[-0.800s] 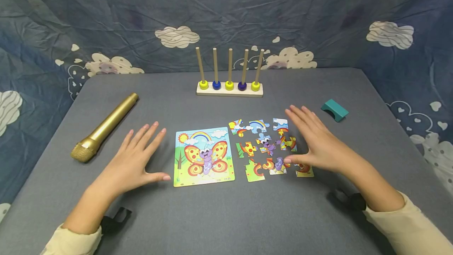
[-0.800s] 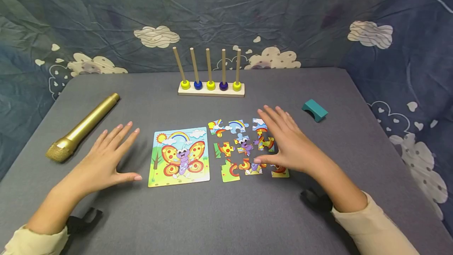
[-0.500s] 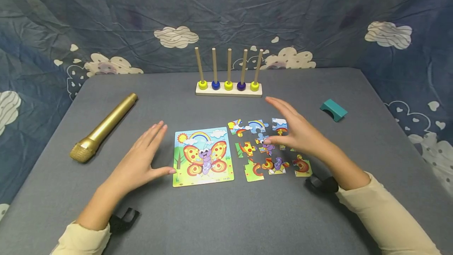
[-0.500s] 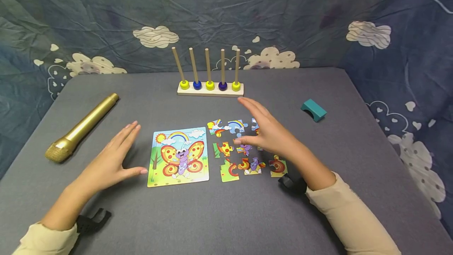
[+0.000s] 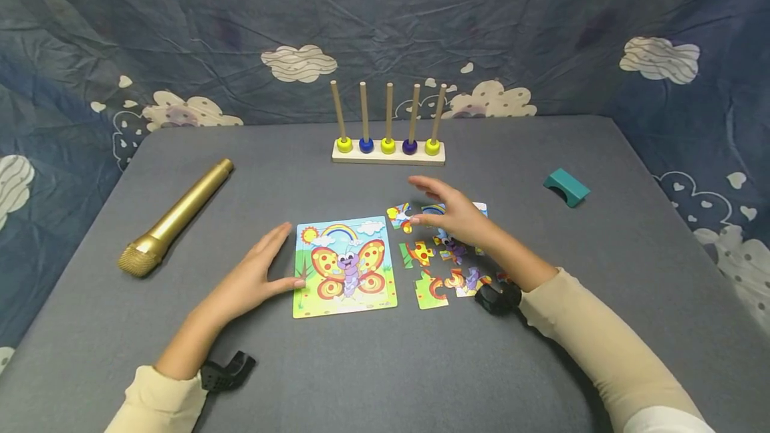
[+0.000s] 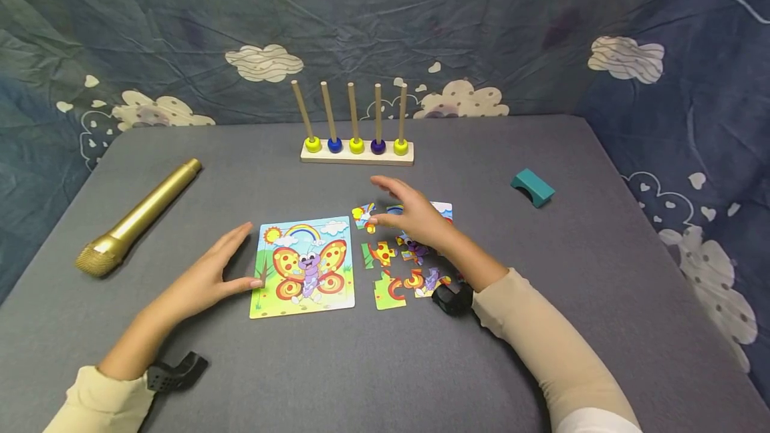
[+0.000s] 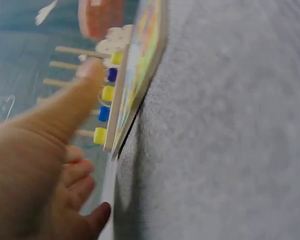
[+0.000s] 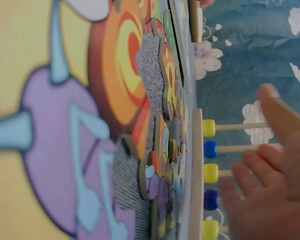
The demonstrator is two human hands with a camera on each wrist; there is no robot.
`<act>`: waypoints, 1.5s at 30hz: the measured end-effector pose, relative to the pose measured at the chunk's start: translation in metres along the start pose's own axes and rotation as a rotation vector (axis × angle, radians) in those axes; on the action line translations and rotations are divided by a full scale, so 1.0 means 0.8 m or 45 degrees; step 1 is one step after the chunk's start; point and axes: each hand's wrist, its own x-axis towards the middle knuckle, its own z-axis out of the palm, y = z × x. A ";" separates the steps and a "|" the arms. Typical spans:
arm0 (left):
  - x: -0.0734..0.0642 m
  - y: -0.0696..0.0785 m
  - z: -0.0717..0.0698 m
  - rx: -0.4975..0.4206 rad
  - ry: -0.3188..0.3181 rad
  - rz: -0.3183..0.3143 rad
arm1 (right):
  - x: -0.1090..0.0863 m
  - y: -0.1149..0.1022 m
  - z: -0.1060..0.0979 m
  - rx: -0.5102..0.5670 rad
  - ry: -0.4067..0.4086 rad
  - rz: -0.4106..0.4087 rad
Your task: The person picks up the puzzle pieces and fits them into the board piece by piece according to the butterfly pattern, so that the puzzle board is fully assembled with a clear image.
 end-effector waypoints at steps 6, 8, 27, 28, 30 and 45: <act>-0.001 -0.016 0.007 -0.033 -0.035 0.004 | 0.004 0.018 0.006 -0.064 -0.094 0.130; -0.001 -0.018 0.009 -0.037 -0.046 0.010 | 0.004 0.023 0.009 -0.129 -0.112 0.133; -0.001 -0.021 0.011 -0.041 -0.039 0.036 | 0.004 0.026 0.014 -0.448 -0.154 0.007; -0.001 -0.021 0.011 -0.042 -0.038 0.040 | 0.004 0.025 0.014 -0.455 -0.153 0.005; -0.001 -0.021 0.011 -0.042 -0.036 0.045 | 0.002 0.023 0.014 -0.460 -0.144 0.006; -0.001 -0.021 0.012 -0.018 -0.033 0.043 | -0.005 -0.056 0.046 -0.263 0.002 -0.233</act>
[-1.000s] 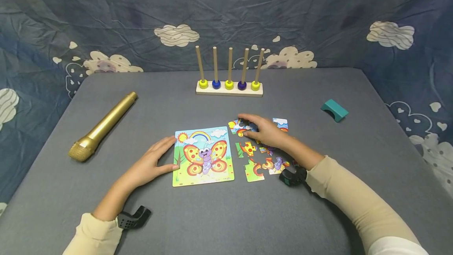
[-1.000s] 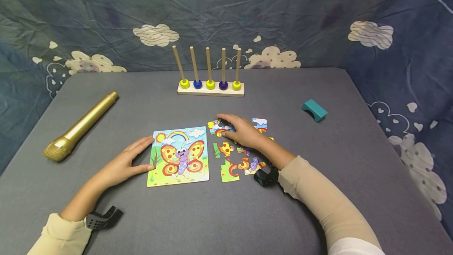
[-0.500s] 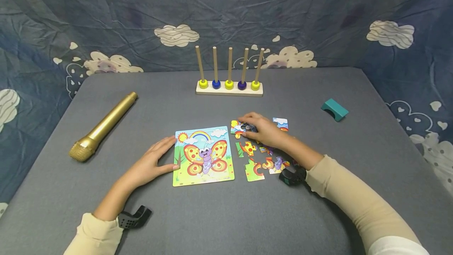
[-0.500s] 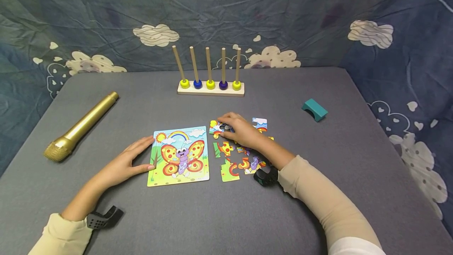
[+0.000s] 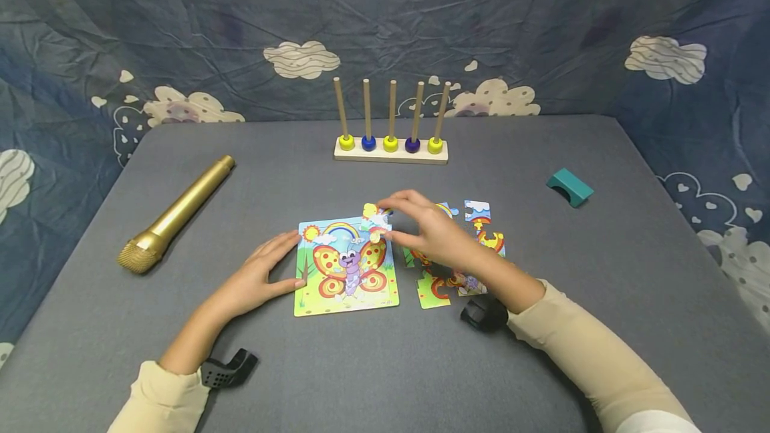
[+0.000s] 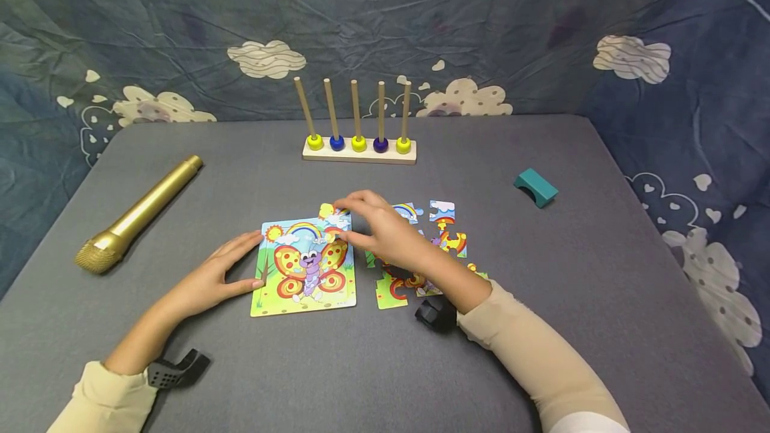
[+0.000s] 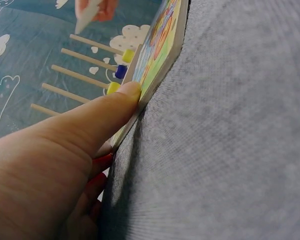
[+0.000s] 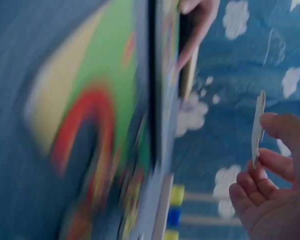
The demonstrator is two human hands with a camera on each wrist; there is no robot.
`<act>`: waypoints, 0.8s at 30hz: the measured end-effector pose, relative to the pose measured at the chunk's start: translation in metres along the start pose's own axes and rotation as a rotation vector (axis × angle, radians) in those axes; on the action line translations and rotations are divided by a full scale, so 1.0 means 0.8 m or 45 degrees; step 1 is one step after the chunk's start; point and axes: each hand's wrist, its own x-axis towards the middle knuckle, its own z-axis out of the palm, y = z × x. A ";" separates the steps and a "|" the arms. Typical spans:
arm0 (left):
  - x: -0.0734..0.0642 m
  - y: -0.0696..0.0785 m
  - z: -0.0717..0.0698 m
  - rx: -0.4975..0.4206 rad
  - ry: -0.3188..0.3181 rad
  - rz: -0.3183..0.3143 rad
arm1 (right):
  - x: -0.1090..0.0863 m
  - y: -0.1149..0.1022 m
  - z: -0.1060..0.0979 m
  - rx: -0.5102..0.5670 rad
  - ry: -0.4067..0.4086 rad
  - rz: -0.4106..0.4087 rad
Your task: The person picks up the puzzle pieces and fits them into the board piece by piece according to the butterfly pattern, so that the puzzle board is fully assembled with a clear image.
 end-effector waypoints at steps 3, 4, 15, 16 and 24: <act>0.000 0.000 0.000 0.005 0.001 -0.001 | 0.005 -0.014 0.017 0.005 -0.007 -0.046; 0.000 0.000 0.000 0.008 0.002 -0.002 | 0.007 -0.017 0.024 -0.005 -0.015 -0.051; 0.002 0.002 0.000 0.011 -0.009 0.009 | 0.030 -0.019 0.086 -0.189 -0.247 0.067; 0.002 0.002 0.000 0.012 -0.011 0.012 | 0.032 -0.018 0.088 -0.207 -0.256 0.071; 0.003 0.001 -0.003 0.024 -0.059 0.031 | 0.049 -0.015 0.096 -0.292 -0.326 0.142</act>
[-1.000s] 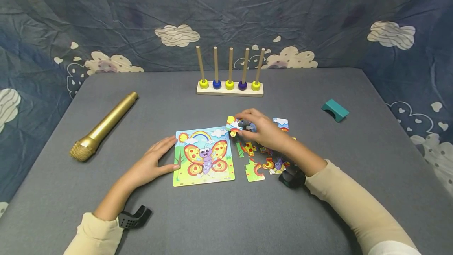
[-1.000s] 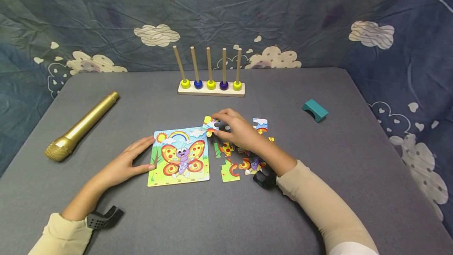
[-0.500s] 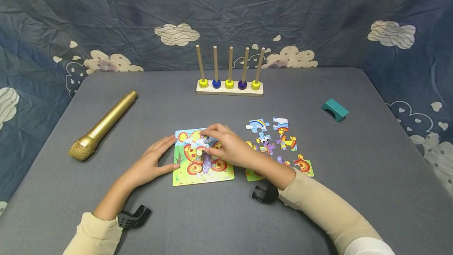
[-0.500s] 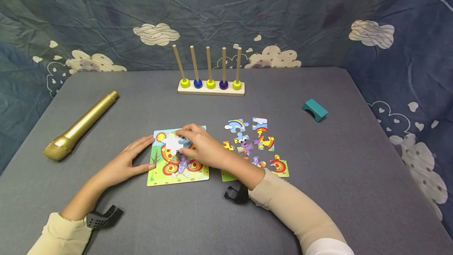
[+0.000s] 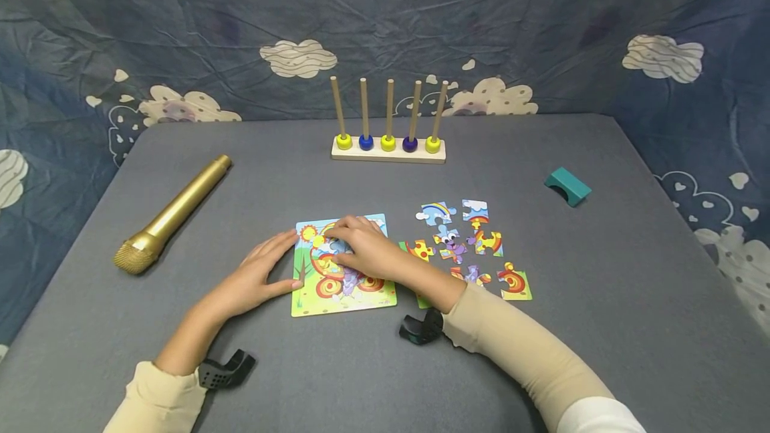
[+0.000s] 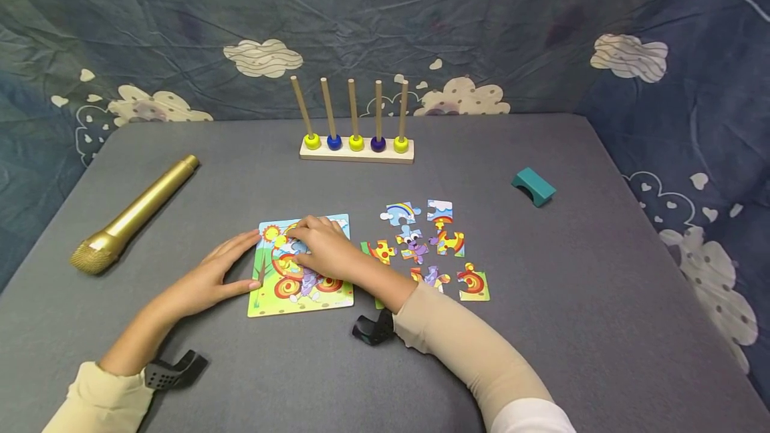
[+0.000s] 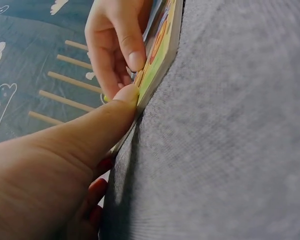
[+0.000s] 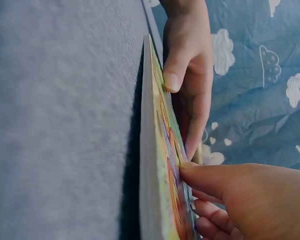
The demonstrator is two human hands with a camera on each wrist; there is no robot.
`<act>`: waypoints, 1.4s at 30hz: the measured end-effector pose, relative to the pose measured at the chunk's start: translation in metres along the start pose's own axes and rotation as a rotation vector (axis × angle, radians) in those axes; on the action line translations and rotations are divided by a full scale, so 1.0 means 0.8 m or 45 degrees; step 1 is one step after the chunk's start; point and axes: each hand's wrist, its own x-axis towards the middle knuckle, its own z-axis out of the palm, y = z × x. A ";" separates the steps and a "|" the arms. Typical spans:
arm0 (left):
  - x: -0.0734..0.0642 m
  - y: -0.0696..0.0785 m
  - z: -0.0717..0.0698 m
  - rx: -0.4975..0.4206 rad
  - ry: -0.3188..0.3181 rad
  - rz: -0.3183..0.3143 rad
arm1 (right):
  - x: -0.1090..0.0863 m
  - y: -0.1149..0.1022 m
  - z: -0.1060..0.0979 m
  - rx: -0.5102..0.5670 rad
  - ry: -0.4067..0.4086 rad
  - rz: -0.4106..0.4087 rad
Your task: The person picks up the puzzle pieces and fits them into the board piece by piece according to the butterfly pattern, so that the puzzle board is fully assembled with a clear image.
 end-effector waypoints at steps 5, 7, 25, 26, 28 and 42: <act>0.002 0.002 -0.004 0.011 -0.015 -0.005 | 0.010 0.001 0.002 -0.016 0.017 0.010; 0.002 0.003 -0.005 0.015 -0.014 -0.001 | 0.014 0.001 0.004 -0.024 0.024 0.019; 0.006 0.002 -0.010 0.089 -0.070 0.065 | 0.025 -0.006 0.005 -0.150 0.021 0.084; 0.007 0.002 -0.010 0.090 -0.071 0.061 | 0.024 -0.007 0.004 -0.138 0.008 0.088; 0.007 0.002 -0.010 0.092 -0.073 0.054 | 0.022 -0.009 -0.002 -0.088 -0.017 0.097; 0.007 0.001 -0.011 0.101 -0.082 0.021 | -0.045 0.011 -0.097 0.311 0.299 -0.056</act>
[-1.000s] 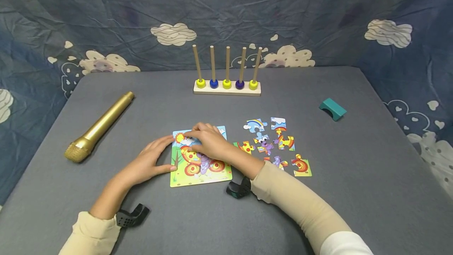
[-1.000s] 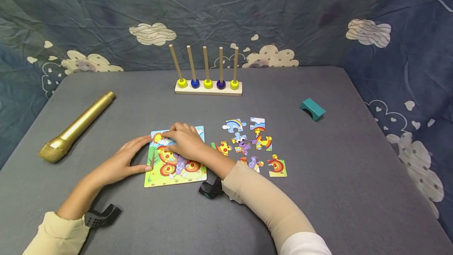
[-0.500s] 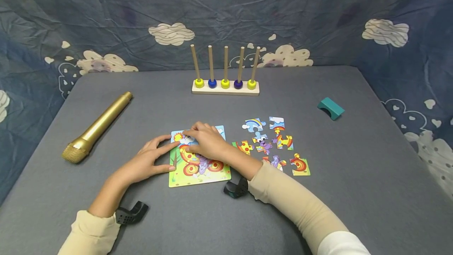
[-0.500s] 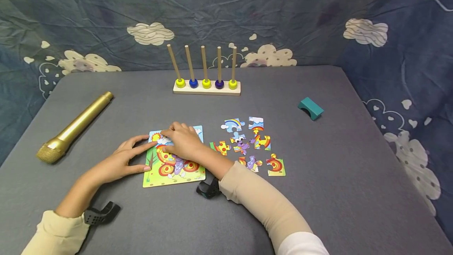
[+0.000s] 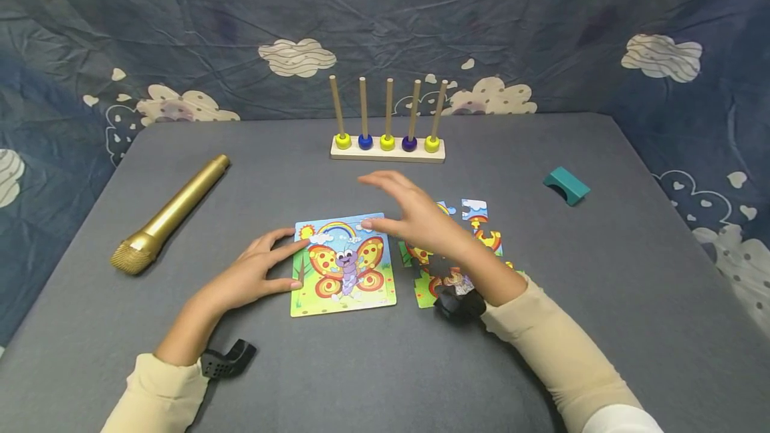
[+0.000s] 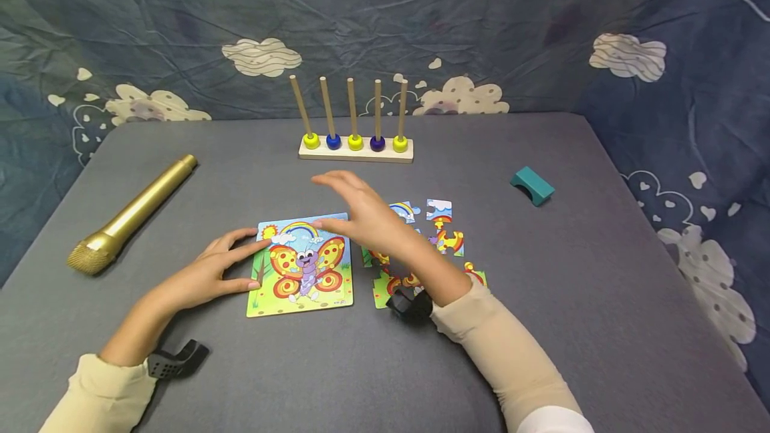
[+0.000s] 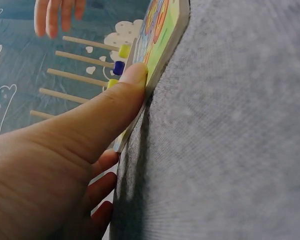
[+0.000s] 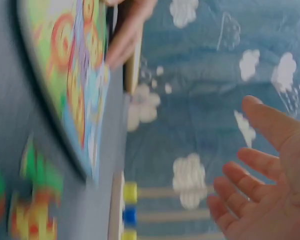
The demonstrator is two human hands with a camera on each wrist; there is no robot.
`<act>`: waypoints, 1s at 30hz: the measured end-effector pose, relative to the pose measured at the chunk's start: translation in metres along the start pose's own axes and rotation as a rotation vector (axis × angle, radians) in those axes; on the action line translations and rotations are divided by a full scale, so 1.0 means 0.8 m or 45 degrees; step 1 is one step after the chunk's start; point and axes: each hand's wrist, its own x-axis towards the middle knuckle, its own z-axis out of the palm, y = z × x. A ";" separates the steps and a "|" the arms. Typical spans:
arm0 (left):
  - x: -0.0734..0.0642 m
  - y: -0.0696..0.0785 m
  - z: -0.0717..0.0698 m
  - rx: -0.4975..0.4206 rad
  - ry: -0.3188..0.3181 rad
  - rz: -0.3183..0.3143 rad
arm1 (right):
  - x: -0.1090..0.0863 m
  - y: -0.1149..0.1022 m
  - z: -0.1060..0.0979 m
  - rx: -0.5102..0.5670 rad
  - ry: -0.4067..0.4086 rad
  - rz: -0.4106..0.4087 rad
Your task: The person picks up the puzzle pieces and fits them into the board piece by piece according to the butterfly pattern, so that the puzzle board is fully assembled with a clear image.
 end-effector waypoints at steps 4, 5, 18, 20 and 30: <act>0.001 0.000 0.000 0.012 -0.002 0.001 | -0.018 0.027 -0.026 0.024 0.161 0.018; 0.001 0.000 0.000 0.013 -0.003 0.001 | -0.023 0.036 -0.031 0.031 0.189 0.031; -0.001 0.000 0.000 0.018 -0.005 -0.006 | -0.057 0.117 -0.048 0.067 0.155 0.331; -0.002 0.000 0.000 0.017 -0.005 -0.005 | -0.059 0.125 -0.047 0.089 0.110 0.362; -0.002 -0.002 0.001 -0.021 -0.008 -0.005 | -0.063 0.150 -0.044 0.032 -0.046 0.436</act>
